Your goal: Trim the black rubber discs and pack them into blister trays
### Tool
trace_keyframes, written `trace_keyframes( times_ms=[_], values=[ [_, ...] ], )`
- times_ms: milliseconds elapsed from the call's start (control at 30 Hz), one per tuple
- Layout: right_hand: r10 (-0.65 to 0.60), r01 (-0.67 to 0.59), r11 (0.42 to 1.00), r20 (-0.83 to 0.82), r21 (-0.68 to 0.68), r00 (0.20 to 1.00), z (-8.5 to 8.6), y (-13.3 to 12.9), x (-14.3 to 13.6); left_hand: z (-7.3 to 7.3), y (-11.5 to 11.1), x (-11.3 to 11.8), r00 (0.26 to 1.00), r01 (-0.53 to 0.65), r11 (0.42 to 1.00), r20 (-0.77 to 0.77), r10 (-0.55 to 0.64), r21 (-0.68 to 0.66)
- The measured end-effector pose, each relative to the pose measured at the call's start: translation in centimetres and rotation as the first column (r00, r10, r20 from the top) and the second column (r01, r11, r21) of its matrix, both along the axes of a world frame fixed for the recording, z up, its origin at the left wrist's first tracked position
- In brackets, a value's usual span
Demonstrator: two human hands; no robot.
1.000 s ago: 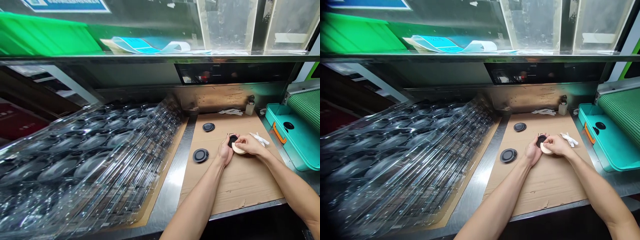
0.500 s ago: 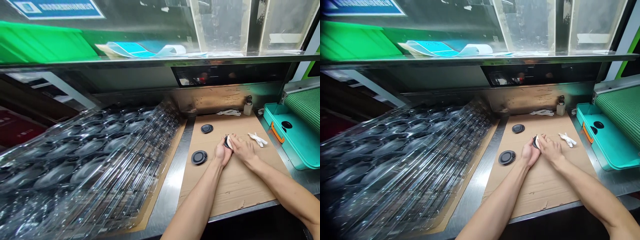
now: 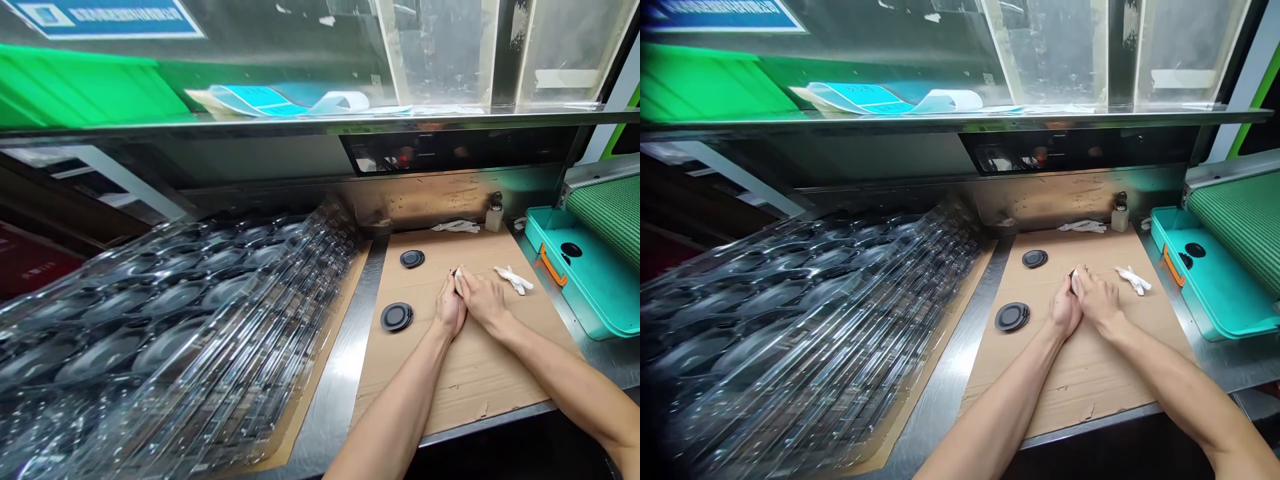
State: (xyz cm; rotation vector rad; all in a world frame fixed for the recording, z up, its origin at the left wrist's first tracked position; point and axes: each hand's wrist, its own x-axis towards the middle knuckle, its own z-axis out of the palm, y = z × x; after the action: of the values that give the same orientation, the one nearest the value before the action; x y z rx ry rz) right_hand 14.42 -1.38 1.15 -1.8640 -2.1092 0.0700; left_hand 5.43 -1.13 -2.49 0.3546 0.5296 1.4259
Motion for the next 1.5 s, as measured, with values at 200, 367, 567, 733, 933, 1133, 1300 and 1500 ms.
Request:
trace_keyframes(
  times_ms=[200, 367, 567, 733, 933, 1133, 1300, 1500],
  values=[
    [-0.006, 0.008, 1.0, -0.092, 0.022, 0.996, -0.4, 1.3, 2.6, 0.6, 0.5, -1.3, 0.998, 0.006, 0.996, 0.061, -0.001, -0.085],
    [0.163, -0.173, 0.985, -0.487, 0.023, 0.858, -0.4, 2.4, 5.0, 0.7, 0.8, -1.6, 0.998, 0.03, 0.996, 0.059, -0.026, -0.08],
    [0.144, -0.409, 0.907, -0.832, -0.106, 0.536, -1.4, 2.6, 4.0, -0.2, 0.6, -0.8, 0.995, 0.104, 0.995, -0.004, -0.104, -0.015],
    [0.219, -0.447, 0.888, -0.759, -0.105, 0.613, -0.7, 2.0, 3.4, -0.2, 0.5, -0.9, 0.996, 0.088, 0.996, -0.009, -0.088, -0.035],
    [0.167, -0.186, 0.983, -0.423, -0.004, 0.891, 0.4, 1.6, 4.4, -0.1, 0.5, -1.0, 0.997, 0.067, 0.997, -0.031, -0.068, -0.038],
    [0.163, -0.243, 0.962, -0.446, -0.127, 0.88, 0.4, 1.1, 3.8, -0.1, 0.4, -0.8, 0.999, 0.015, 0.999, -0.042, -0.017, -0.037],
    [0.139, -0.162, 0.986, -0.406, -0.024, 0.903, 0.6, 0.7, 3.3, 0.1, 0.6, -1.1, 1.0, 0.024, 0.998, -0.01, -0.024, -0.064],
    [0.112, -0.115, 0.993, -0.159, -0.009, 0.981, 0.5, 0.5, 2.1, 0.4, 0.5, -1.2, 0.998, 0.056, 0.986, 0.022, -0.053, -0.157]
  ],
)
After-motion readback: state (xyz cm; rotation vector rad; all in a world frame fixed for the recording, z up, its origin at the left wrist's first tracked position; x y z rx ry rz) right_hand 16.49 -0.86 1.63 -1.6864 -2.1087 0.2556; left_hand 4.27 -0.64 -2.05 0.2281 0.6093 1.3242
